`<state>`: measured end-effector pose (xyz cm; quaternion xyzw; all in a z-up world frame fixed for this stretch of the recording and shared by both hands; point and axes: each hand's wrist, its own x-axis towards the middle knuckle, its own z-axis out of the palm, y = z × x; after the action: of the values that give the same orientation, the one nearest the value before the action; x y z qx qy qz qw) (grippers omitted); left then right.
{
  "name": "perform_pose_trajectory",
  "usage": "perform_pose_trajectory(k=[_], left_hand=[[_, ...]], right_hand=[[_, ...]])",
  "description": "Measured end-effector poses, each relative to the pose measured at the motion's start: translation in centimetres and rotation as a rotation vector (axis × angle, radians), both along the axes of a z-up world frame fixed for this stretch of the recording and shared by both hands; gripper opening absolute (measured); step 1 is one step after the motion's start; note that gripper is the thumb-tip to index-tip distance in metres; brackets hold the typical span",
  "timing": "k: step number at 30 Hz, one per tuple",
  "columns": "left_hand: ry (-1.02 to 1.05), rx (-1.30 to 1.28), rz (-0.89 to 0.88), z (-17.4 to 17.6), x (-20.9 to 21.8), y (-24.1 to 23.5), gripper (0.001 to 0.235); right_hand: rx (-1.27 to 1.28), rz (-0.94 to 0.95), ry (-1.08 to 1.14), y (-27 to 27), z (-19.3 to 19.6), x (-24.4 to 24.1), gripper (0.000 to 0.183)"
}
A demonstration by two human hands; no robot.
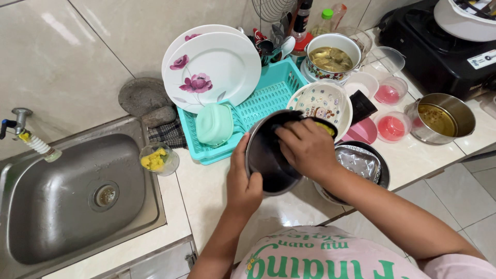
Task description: The person dries various kitchen items including a metal bowl, a ceramic bowl, a plastic container, a steaming rack, and a cup using a yellow and black cloth.
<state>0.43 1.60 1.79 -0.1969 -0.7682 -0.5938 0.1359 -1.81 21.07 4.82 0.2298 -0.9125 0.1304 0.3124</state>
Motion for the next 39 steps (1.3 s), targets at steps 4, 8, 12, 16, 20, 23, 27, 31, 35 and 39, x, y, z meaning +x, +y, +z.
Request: perform_pose_trajectory(k=[4,8,12,16,20,23,27,31,35,39], left_hand=[[-0.166,0.145,-0.064,-0.9,0.9,1.6,0.077],[0.014,0.153,0.03,-2.2,0.2,1.5,0.052],[0.182,0.129,0.021,-2.1,-0.6,-0.4,0.049],[0.322,-0.047,0.119,-1.2,-1.0,-1.6,0.045],[0.386,-0.068,0.131,-0.6,-1.0,-1.1,0.046],[0.418,-0.047,0.146,-0.7,-1.0,-0.3,0.048],[0.389,-0.019,0.16,-1.6,-1.4,-0.1,0.047],[0.347,0.027,0.155,-2.4,-1.1,-0.9,0.048],[0.359,0.015,0.186,-2.2,-0.9,-1.0,0.05],[0.318,0.063,0.172,-2.2,-0.7,-0.7,0.049]], right_hand=[[-0.16,0.015,0.035,-1.4,0.4,-0.3,0.029],[-0.456,0.282,-0.203,-3.8,-0.5,0.6,0.027],[-0.356,0.319,-0.303,-4.7,-0.7,2.1,0.032],[-0.161,0.215,-0.383,-3.5,-0.8,1.8,0.033],[-0.079,0.001,-0.248,-2.1,-0.7,0.0,0.035],[-0.129,-0.038,-0.244,-3.3,-1.5,0.3,0.032],[-0.311,0.19,-0.282,-4.5,-2.7,1.9,0.034],[-0.246,0.243,-0.333,-3.5,-2.7,1.3,0.032],[-0.099,0.053,-0.273,-3.2,-1.9,0.4,0.035],[-0.13,0.09,-0.298,-4.1,-2.3,1.2,0.032]])
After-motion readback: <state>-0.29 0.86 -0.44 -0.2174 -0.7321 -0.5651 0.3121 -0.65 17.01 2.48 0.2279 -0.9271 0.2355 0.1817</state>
